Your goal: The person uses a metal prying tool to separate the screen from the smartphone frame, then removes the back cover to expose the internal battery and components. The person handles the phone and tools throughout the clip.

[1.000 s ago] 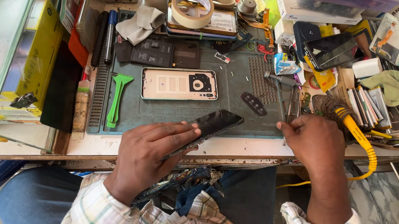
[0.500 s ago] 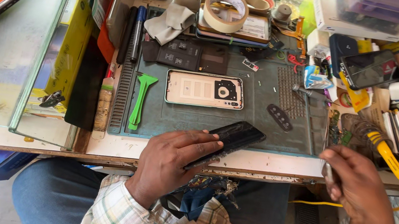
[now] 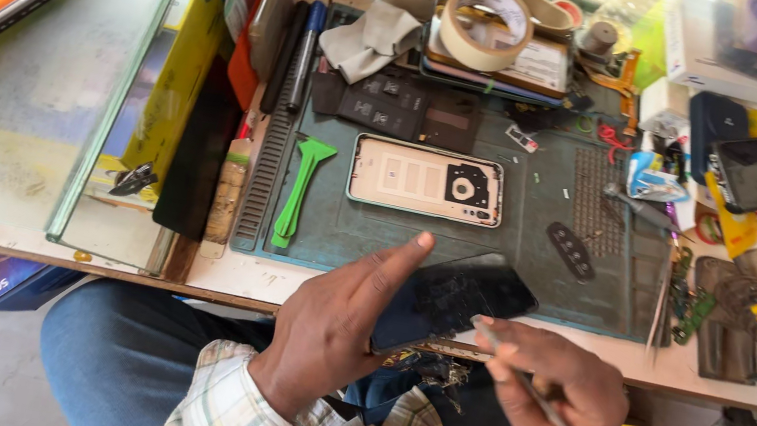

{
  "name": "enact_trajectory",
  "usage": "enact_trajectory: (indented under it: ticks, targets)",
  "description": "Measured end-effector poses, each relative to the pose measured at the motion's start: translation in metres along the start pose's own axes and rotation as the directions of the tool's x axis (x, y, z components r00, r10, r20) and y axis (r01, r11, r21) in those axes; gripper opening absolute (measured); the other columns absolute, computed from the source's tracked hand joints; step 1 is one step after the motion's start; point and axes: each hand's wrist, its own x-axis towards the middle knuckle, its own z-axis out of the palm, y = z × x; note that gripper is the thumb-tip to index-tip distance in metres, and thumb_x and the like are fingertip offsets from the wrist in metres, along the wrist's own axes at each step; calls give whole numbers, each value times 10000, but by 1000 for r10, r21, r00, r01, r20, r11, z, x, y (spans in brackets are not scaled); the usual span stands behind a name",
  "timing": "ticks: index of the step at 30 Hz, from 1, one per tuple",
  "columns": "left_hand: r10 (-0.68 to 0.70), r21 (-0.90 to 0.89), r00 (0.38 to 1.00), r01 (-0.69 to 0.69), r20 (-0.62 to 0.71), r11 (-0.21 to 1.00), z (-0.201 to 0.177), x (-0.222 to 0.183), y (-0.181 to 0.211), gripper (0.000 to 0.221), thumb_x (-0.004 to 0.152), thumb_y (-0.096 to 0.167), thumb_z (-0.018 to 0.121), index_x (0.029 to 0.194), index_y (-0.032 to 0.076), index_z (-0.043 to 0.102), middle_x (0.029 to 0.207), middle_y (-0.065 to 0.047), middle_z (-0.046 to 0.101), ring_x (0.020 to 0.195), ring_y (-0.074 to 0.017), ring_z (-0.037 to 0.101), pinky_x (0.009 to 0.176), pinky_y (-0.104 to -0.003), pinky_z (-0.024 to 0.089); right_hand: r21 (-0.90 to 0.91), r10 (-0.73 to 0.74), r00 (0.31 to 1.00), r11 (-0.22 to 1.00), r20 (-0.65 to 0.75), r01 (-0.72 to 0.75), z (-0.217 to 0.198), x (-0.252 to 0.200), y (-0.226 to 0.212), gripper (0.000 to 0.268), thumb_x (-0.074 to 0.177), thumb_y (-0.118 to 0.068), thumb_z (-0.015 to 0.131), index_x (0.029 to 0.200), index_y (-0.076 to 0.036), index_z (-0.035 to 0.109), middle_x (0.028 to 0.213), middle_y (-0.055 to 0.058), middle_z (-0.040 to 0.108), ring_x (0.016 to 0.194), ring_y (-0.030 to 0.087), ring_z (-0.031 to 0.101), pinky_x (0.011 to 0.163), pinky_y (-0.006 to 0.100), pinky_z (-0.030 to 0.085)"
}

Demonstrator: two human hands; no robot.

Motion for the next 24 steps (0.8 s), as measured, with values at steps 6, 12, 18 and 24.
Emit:
enact_trajectory:
  ticks: [6,12,18,24]
  targets:
    - [18,11,1000,-18,21,1000,4,-1,-5,1024,704,286,913,1569,115,393,1111,-105,733,954,-275,722,748,-373,564,27,-304,950,953,68,303,7,8,-9,201,867,-12,772,1047,-36,688,962,161,763,1038,324,791,902,406,675]
    - [-37,-1,998,37,55,999,4,5,-5,1034,680,291,924,1561,117,412,1085,-74,744,927,-252,729,726,-364,569,-69,-256,956,961,145,268,9,4,-18,202,856,-27,780,1037,-25,688,1047,223,756,1035,313,794,874,395,682]
    - [-85,31,991,83,107,996,2,9,-5,880,553,228,933,1370,145,617,1095,-69,742,974,-275,725,769,-371,582,-129,-266,946,948,186,292,15,12,-24,175,864,-74,779,1021,-50,706,1020,140,771,1075,304,777,966,432,657]
    - [-100,-36,987,106,125,994,3,11,-10,563,602,253,935,1106,114,725,1149,-26,741,1024,-253,730,815,-354,595,-165,-253,945,943,209,289,14,18,-27,173,868,-83,784,1026,-67,714,1009,112,771,1090,300,777,968,439,604]
